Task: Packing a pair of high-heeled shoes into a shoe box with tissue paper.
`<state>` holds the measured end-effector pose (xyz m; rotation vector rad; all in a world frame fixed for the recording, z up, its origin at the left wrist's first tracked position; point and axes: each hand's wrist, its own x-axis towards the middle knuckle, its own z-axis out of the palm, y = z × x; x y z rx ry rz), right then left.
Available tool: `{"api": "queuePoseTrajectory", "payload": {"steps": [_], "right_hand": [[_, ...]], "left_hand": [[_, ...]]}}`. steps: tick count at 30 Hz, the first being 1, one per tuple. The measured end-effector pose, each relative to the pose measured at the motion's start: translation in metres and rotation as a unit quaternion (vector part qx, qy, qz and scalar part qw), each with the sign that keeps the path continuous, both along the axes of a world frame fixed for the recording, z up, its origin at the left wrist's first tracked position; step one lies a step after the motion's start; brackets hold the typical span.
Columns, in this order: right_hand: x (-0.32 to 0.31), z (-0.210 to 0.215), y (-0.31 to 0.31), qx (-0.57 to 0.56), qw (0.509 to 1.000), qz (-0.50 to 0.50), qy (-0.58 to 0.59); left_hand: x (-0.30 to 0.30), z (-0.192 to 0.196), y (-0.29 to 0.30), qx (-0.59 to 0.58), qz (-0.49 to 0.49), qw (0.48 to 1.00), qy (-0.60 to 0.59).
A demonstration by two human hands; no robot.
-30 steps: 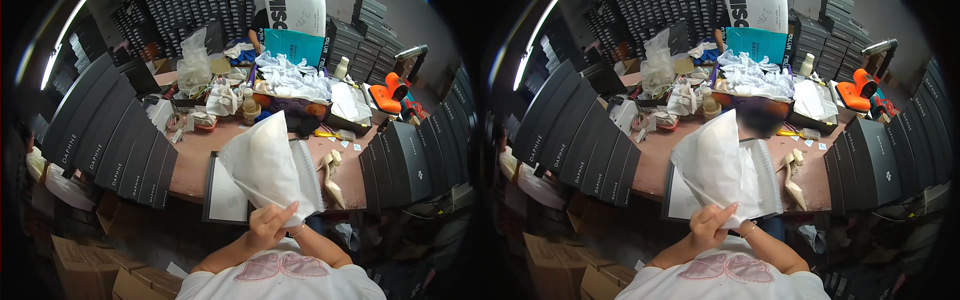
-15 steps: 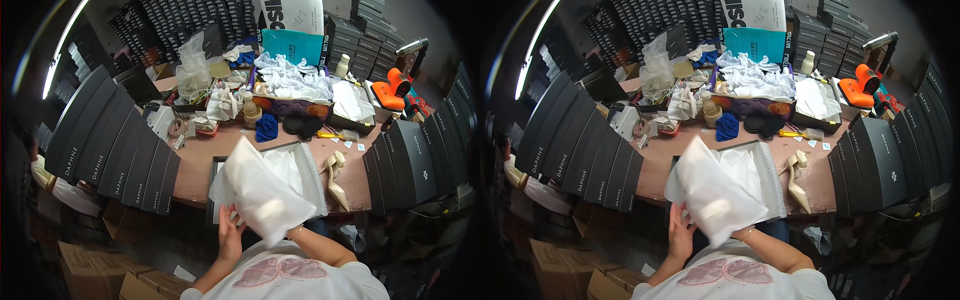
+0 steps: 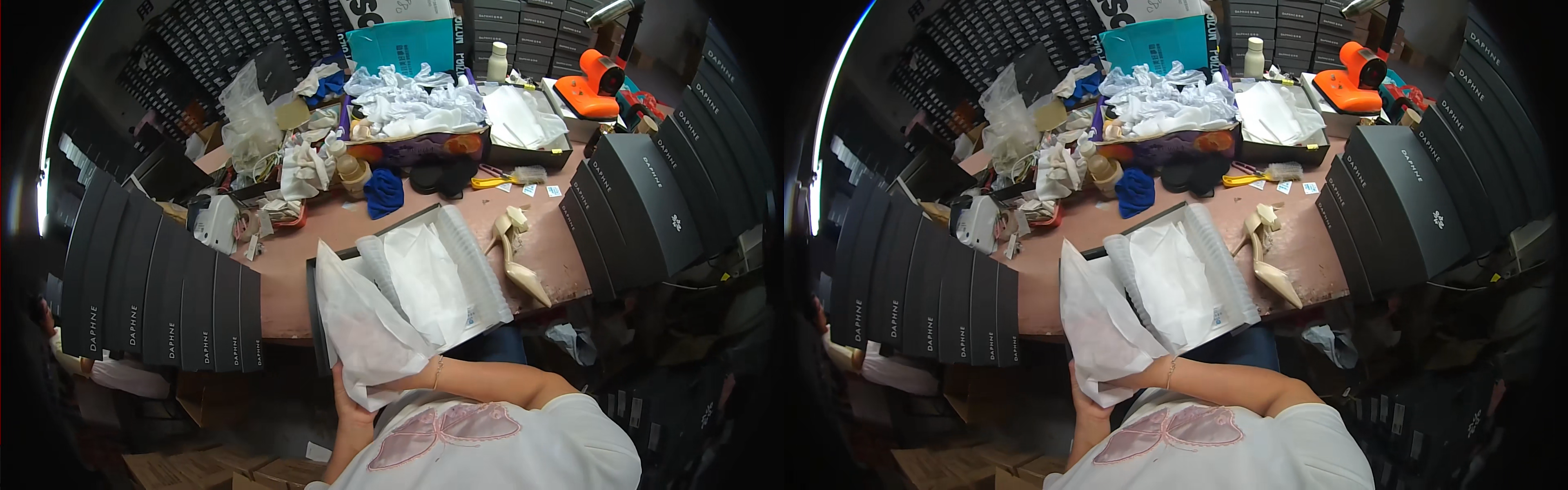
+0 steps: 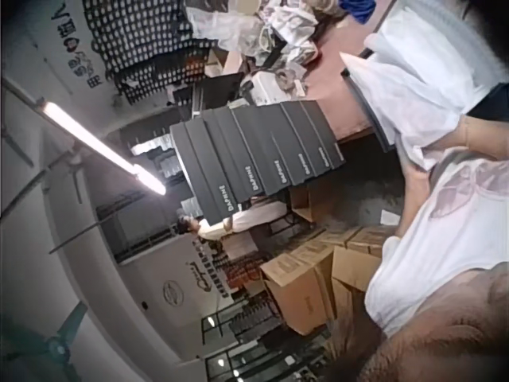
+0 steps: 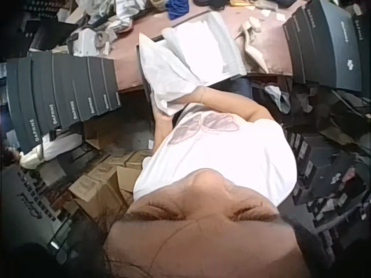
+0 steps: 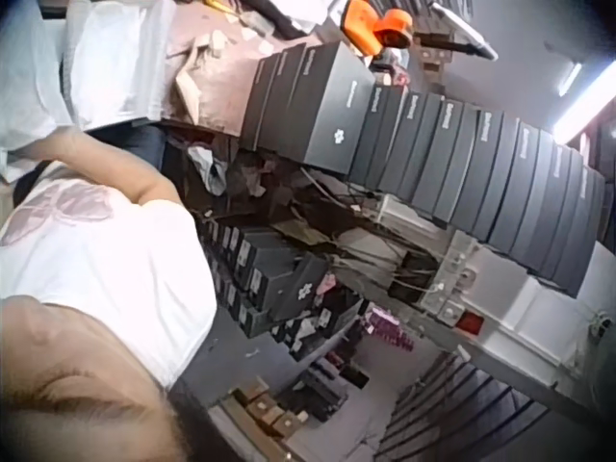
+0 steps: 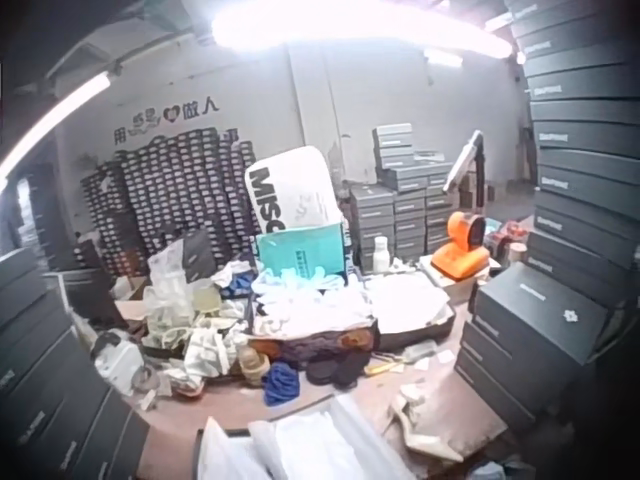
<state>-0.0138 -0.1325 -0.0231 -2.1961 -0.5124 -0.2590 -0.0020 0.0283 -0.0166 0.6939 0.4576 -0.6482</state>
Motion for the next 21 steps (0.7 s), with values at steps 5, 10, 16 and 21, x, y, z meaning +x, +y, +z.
{"api": "queuePoseTrajectory", "payload": {"steps": [5, 10, 16, 21], "right_hand": [[-0.044, 0.024, -0.035, 0.063, 0.98, 0.087, 0.169], [-0.055, 0.018, -0.074, 0.707, 0.689, -0.095, 0.129], [-0.104, 0.015, -0.153, 0.776, 0.57, -0.27, 0.021], [-0.101, 0.008, -0.166, 0.684, 0.661, -0.309, -0.014]], "left_hand": [[0.037, 0.02, -0.001, 0.173, 0.147, 0.938, -0.262], [0.002, 0.01, -0.071, 0.415, -0.172, 0.646, -0.617], [0.079, 0.002, -0.121, 0.335, -0.44, 0.161, -0.817], [0.141, -0.043, -0.152, 0.256, -0.567, 0.435, -0.651]]}}
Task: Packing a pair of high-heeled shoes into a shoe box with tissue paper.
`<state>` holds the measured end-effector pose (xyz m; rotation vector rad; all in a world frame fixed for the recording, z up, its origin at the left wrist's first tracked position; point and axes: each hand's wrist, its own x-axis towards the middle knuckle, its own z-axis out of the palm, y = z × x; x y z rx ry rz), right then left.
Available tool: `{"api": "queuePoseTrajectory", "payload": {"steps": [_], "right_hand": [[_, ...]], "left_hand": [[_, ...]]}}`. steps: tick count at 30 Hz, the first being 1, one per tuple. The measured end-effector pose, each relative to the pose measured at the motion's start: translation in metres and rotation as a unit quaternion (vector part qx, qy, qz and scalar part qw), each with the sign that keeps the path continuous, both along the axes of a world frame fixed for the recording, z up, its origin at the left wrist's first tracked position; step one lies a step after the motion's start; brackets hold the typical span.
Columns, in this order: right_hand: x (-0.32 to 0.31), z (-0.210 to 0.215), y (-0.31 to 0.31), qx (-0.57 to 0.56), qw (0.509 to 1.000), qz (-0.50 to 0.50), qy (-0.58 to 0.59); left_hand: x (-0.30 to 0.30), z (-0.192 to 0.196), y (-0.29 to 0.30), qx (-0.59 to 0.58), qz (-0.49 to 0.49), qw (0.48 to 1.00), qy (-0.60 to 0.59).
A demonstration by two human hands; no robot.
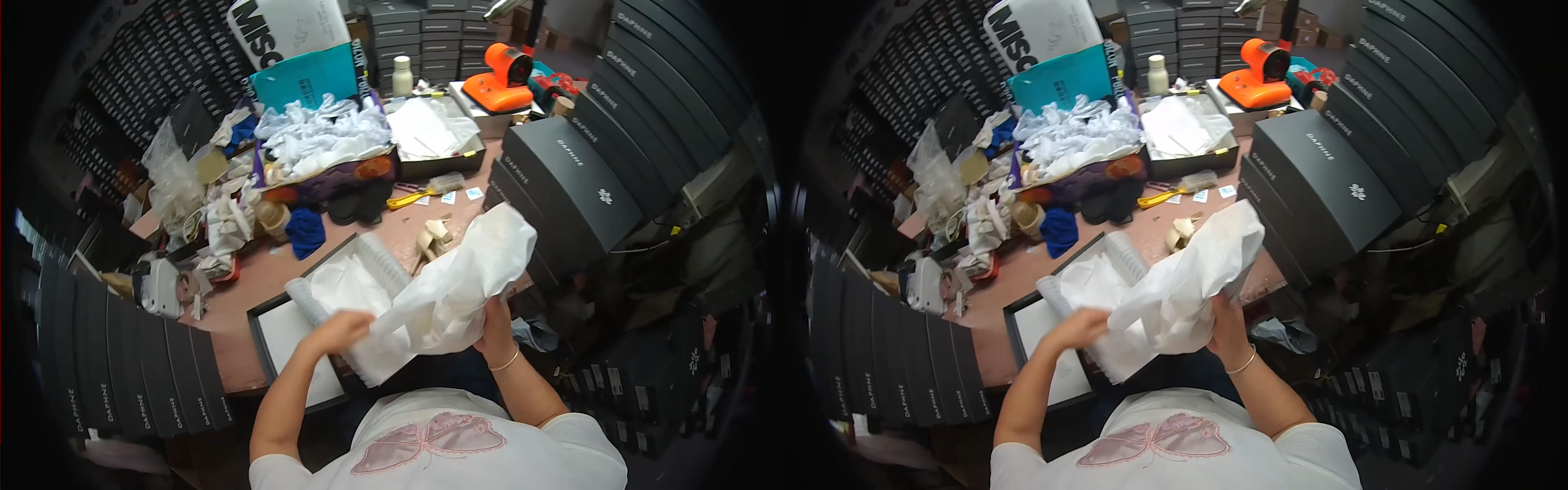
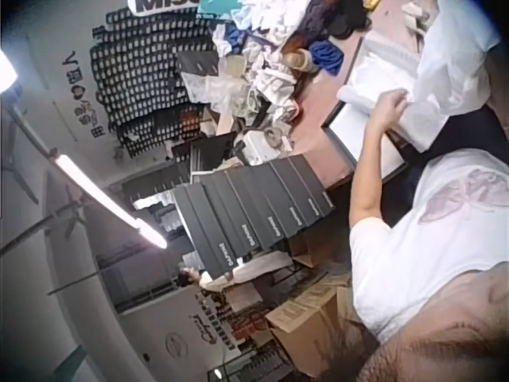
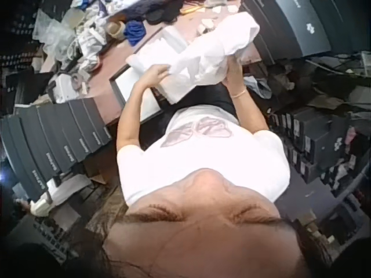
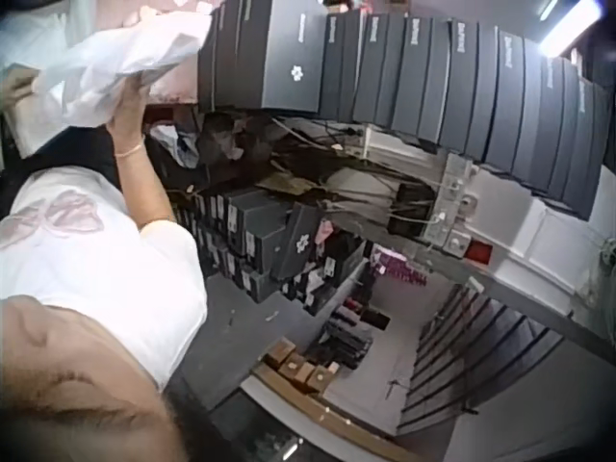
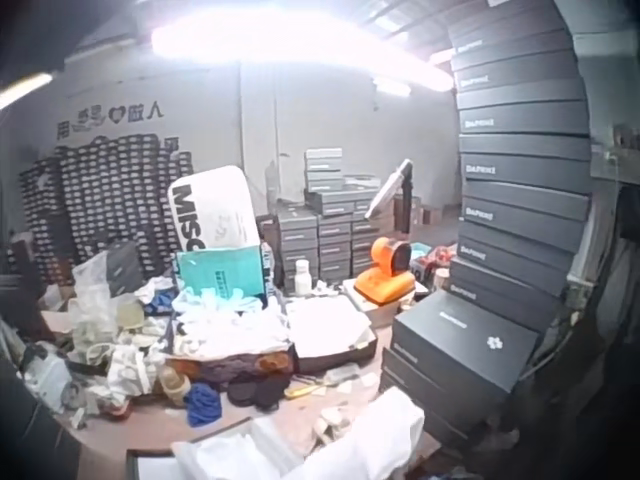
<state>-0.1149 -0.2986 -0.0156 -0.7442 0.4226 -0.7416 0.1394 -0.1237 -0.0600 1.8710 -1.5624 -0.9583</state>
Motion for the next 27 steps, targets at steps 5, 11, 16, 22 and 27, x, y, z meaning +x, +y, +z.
{"api": "queuePoseTrajectory", "payload": {"steps": [5, 11, 16, 22, 27], "right_hand": [[0.063, -0.027, 0.009, -0.252, 0.917, 0.224, 0.216], [0.115, -0.048, 0.05, -0.682, 0.583, 0.291, 0.332], [0.13, 0.009, 0.07, -0.556, 0.795, 0.24, 0.036], [0.173, -0.013, 0.046, -0.076, 0.948, 0.282, 0.129], [0.176, -0.011, 0.057, -0.239, 0.832, 0.377, 0.328]], "left_hand": [[0.043, 0.129, 0.012, -0.389, 0.369, 0.829, 0.161], [0.044, 0.167, 0.039, -0.387, 0.38, 0.764, 0.35], [0.044, 0.118, 0.044, -0.316, 0.386, 0.752, 0.43], [0.008, 0.09, 0.115, -0.318, 0.316, 0.894, 0.002], [-0.059, 0.021, 0.109, -0.196, 0.459, 0.858, -0.119]]}}
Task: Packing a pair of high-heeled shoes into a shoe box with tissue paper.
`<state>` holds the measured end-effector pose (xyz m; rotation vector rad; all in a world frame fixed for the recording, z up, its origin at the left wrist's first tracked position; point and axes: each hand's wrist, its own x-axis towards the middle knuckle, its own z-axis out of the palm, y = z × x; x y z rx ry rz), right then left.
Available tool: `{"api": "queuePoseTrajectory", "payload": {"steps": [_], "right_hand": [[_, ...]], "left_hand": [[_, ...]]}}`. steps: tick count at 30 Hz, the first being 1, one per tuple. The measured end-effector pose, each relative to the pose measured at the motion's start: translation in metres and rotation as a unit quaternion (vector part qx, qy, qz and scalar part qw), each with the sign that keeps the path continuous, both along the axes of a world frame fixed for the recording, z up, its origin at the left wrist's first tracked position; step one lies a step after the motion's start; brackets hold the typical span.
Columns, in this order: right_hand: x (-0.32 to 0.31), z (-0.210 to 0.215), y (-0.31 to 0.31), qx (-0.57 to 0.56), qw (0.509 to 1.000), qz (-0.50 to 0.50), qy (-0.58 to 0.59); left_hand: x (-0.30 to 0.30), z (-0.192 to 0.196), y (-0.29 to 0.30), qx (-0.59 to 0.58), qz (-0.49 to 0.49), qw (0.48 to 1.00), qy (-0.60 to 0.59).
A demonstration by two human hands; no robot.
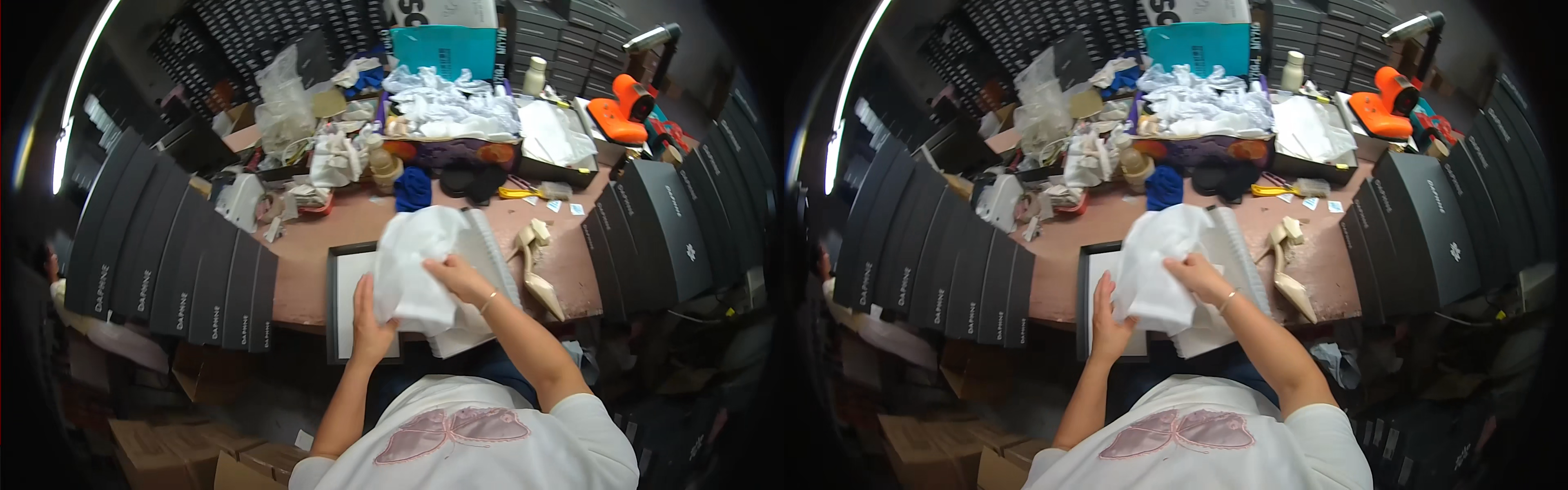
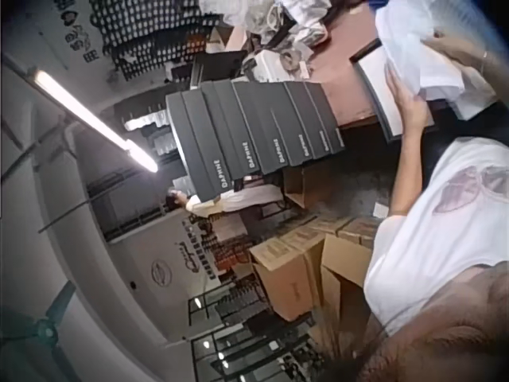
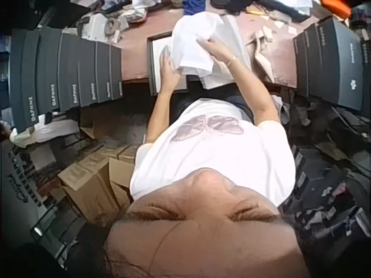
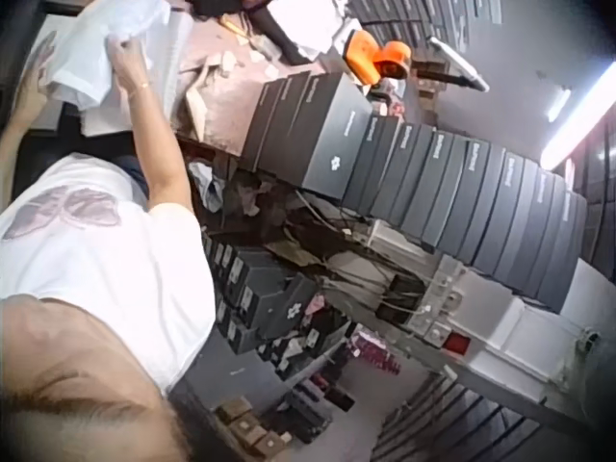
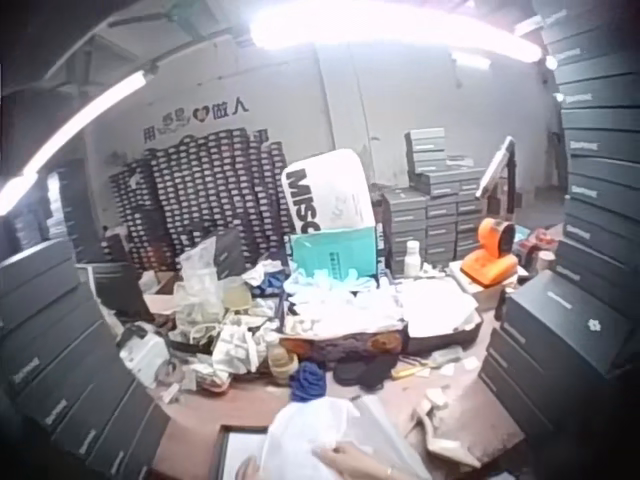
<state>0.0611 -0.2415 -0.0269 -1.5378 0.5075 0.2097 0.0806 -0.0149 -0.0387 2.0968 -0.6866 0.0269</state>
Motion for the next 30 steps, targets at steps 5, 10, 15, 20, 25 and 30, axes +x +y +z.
{"api": "queuePoseTrajectory", "payload": {"steps": [5, 10, 15, 20, 25, 30], "right_hand": [[-0.055, -0.019, -0.053, -0.51, 0.82, -0.108, -0.234], [-0.133, -0.074, -0.13, -0.471, 0.877, -0.048, 0.076], [-0.161, -0.053, -0.137, -0.226, 0.94, -0.21, -0.145], [-0.165, -0.069, -0.179, -0.124, 0.92, -0.195, -0.317], [-0.153, -0.183, -0.244, -0.241, 0.949, -0.135, -0.155], [-0.192, -0.161, -0.246, -0.327, 0.914, -0.176, -0.163]], "left_hand": [[0.007, -0.042, -0.019, -0.34, 0.096, 0.916, 0.19], [0.018, -0.023, -0.034, -0.329, 0.065, 0.938, 0.091], [0.011, 0.01, -0.039, -0.226, 0.076, 0.971, -0.004], [0.011, -0.003, -0.031, -0.2, 0.115, 0.973, 0.004], [0.003, -0.004, -0.044, -0.197, 0.087, 0.976, 0.034], [0.0, 0.001, -0.038, -0.178, 0.084, 0.98, -0.008]]}}
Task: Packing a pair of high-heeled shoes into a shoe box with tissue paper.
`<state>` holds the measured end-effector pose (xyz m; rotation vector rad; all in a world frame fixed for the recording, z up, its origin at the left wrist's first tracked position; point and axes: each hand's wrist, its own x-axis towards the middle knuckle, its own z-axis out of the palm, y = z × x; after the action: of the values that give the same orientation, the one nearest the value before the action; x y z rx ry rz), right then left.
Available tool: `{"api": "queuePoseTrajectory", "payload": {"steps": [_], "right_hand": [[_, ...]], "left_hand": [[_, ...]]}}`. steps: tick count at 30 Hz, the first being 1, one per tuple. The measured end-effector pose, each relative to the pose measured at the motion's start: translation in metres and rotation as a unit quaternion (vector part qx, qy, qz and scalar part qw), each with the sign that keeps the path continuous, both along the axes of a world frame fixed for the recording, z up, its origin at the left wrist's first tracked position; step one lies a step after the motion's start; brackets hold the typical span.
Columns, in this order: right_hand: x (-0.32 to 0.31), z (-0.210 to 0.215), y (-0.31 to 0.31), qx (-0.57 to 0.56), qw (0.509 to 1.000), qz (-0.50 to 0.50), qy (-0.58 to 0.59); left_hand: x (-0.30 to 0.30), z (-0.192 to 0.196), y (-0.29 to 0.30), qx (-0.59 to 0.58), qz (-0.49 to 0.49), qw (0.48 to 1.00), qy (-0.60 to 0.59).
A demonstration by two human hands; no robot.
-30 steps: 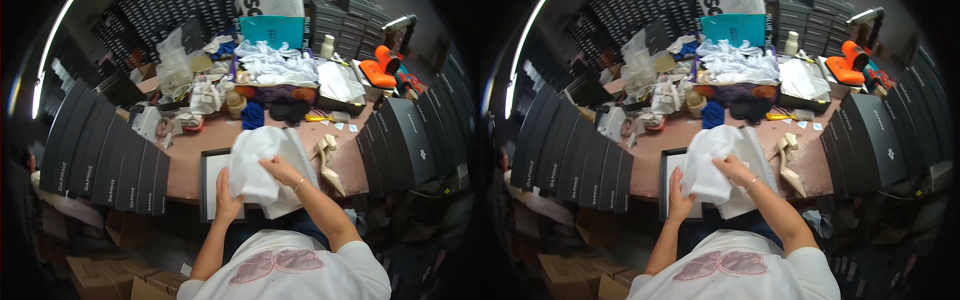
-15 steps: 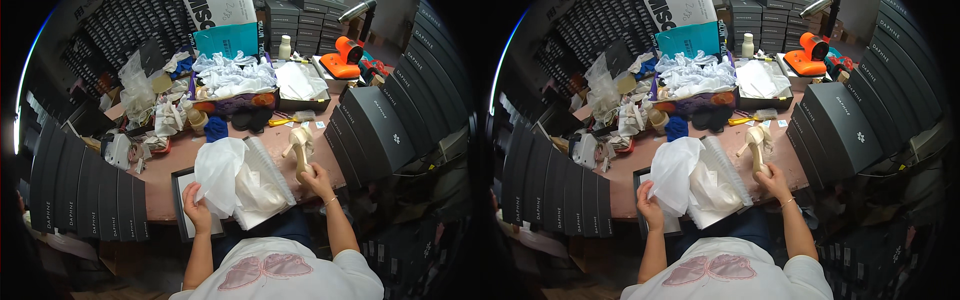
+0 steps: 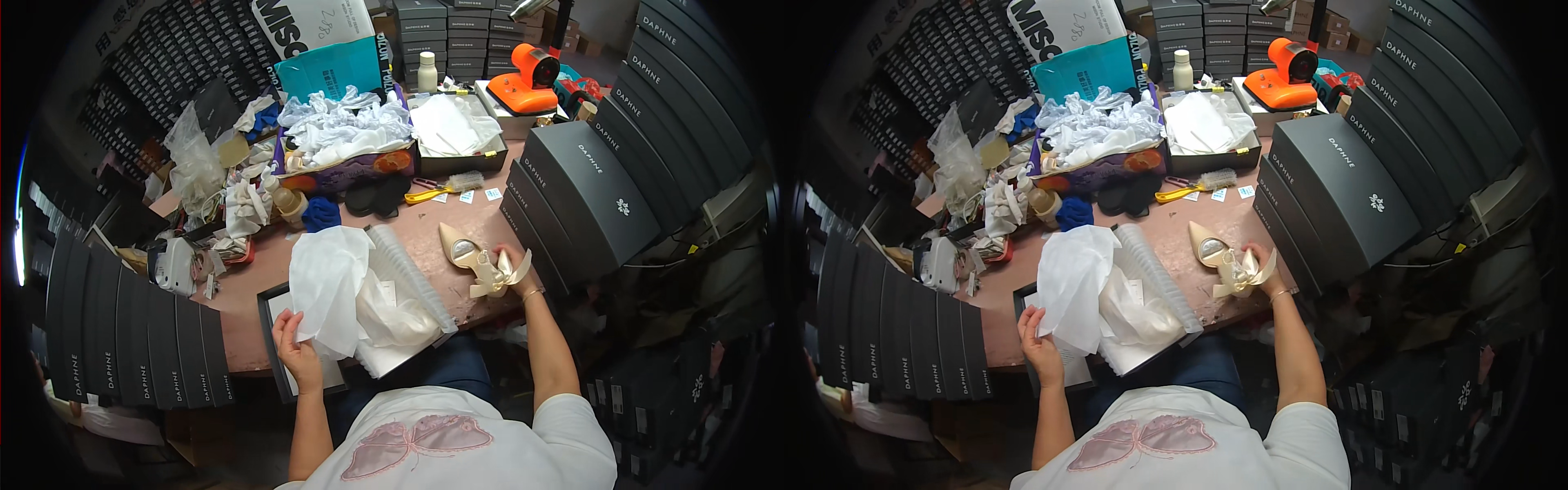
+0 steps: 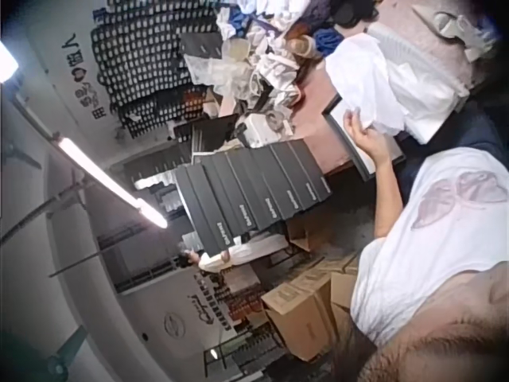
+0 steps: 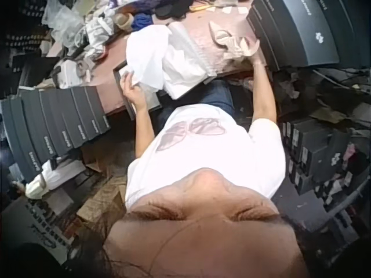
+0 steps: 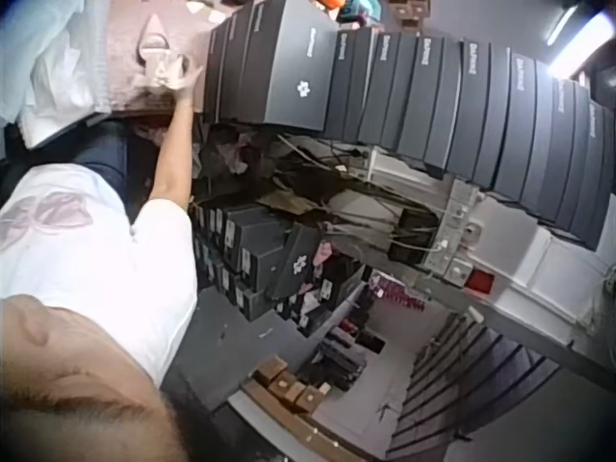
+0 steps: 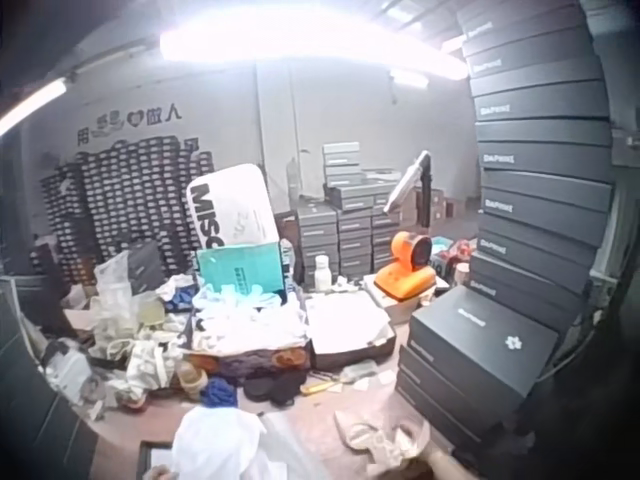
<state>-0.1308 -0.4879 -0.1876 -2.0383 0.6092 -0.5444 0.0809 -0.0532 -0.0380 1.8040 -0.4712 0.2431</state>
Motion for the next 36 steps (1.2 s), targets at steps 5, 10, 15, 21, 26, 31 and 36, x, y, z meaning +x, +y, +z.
{"api": "queuePoseTrajectory", "payload": {"steps": [5, 10, 15, 21, 26, 31, 36], "right_hand": [[-0.065, 0.082, 0.058, 0.404, 0.897, -0.076, -0.163], [-0.025, 0.099, 0.074, -0.006, 1.0, 0.021, -0.001], [-0.01, 0.126, 0.055, 0.23, 0.972, 0.02, 0.044], [-0.08, 0.17, 0.146, 0.521, 0.803, 0.062, -0.282], [-0.075, 0.214, 0.207, 0.581, 0.772, 0.144, -0.214], [0.008, 0.198, 0.223, 0.698, 0.671, -0.017, -0.25], [0.004, 0.168, 0.219, 0.818, 0.51, 0.05, -0.262]], "left_hand": [[0.007, -0.008, 0.0, -0.123, -0.004, 0.992, 0.02], [0.001, 0.025, -0.022, 0.059, -0.054, 0.986, -0.146], [0.028, 0.077, -0.049, 0.166, -0.149, 0.951, -0.213], [0.039, 0.059, -0.109, 0.072, -0.209, 0.975, 0.003], [0.029, 0.077, -0.122, -0.087, -0.256, 0.95, 0.159], [-0.022, 0.105, -0.065, 0.047, -0.321, 0.941, 0.095], [0.011, 0.1, -0.05, 0.049, -0.175, 0.982, 0.047]]}}
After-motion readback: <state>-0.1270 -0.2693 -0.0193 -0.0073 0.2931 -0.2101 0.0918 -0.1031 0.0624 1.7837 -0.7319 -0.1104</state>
